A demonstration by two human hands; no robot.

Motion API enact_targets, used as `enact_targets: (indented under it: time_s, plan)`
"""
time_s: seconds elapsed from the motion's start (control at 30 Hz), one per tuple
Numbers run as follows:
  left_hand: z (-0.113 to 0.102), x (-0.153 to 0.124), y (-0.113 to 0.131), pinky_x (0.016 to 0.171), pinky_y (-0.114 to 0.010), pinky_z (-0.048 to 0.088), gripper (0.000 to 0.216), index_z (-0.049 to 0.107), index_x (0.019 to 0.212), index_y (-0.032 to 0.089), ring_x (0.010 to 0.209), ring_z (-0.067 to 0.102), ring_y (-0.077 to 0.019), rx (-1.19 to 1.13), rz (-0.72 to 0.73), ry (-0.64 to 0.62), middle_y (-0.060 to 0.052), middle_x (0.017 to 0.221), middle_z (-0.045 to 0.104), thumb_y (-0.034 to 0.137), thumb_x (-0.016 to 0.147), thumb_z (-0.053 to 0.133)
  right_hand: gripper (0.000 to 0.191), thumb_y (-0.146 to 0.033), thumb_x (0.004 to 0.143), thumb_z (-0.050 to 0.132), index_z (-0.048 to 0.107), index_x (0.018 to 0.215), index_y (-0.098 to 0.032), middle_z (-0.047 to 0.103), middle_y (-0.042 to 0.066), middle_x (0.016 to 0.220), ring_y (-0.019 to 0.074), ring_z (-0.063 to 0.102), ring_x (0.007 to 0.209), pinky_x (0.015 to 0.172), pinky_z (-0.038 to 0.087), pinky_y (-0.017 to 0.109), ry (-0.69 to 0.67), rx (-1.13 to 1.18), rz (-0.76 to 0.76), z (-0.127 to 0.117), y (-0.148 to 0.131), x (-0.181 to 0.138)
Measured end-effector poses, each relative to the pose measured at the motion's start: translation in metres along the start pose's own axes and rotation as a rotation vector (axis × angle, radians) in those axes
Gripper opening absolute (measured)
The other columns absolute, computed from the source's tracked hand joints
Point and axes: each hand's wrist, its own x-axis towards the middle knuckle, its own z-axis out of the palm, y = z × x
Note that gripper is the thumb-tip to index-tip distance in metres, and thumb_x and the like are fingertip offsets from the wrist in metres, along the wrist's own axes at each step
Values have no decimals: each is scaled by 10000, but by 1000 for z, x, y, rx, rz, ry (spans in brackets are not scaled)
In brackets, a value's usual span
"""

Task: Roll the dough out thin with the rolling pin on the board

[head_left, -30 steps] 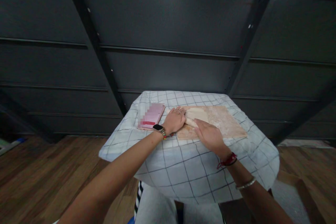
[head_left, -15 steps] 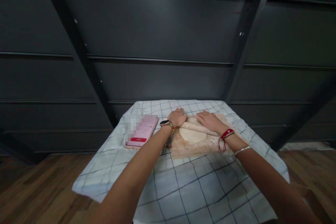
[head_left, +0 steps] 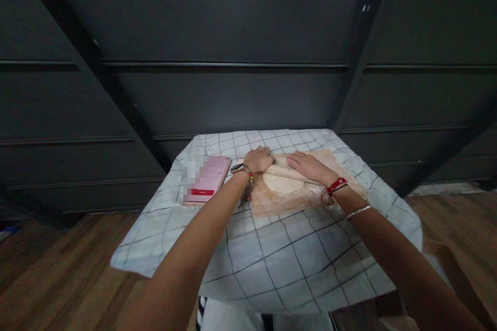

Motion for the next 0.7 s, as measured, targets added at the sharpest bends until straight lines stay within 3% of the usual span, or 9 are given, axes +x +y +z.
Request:
enact_targets:
  time_s: [0.13,0.27,0.43,0.6,0.7]
  plan:
    - [-4,-20,5,993,-342,380,386,532,1205,139,1264,440,-231,57,9,27,-102,1323,538,275,949,277,447,-371,988,258,587,1226,-184,539,82,1347,240,418,1298,1066,339,452,42,20,24,5,-8,-7]
    - [-7,-50,11,944,-372,414,376,560,1139,132,1176,514,-241,136,43,116,-115,1208,608,231,952,250,476,-377,997,220,567,1259,-185,504,89,1383,256,376,1333,1065,326,496,70,-28,18,1,-34,-26]
    - [-1,-96,12,1021,-380,353,428,491,1265,106,1247,463,-232,117,71,207,-132,1298,559,228,970,206,433,-354,991,281,536,1297,-183,541,89,1347,284,390,1319,1071,273,559,140,-141,-25,-2,-74,-56]
    - [13,-134,2,1090,-368,278,531,348,1421,96,1344,356,-229,54,146,194,-137,1452,404,363,1003,158,411,-147,930,405,511,1326,-182,596,91,1275,231,505,1215,1053,342,440,171,-177,-112,4,-88,-69]
    - [5,-136,-2,1096,-373,270,580,338,1436,125,1362,332,-233,25,180,171,-121,1462,395,448,1000,133,422,-103,894,448,553,1285,-220,640,61,1206,201,575,1108,982,414,368,186,-126,-155,-11,-77,-61]
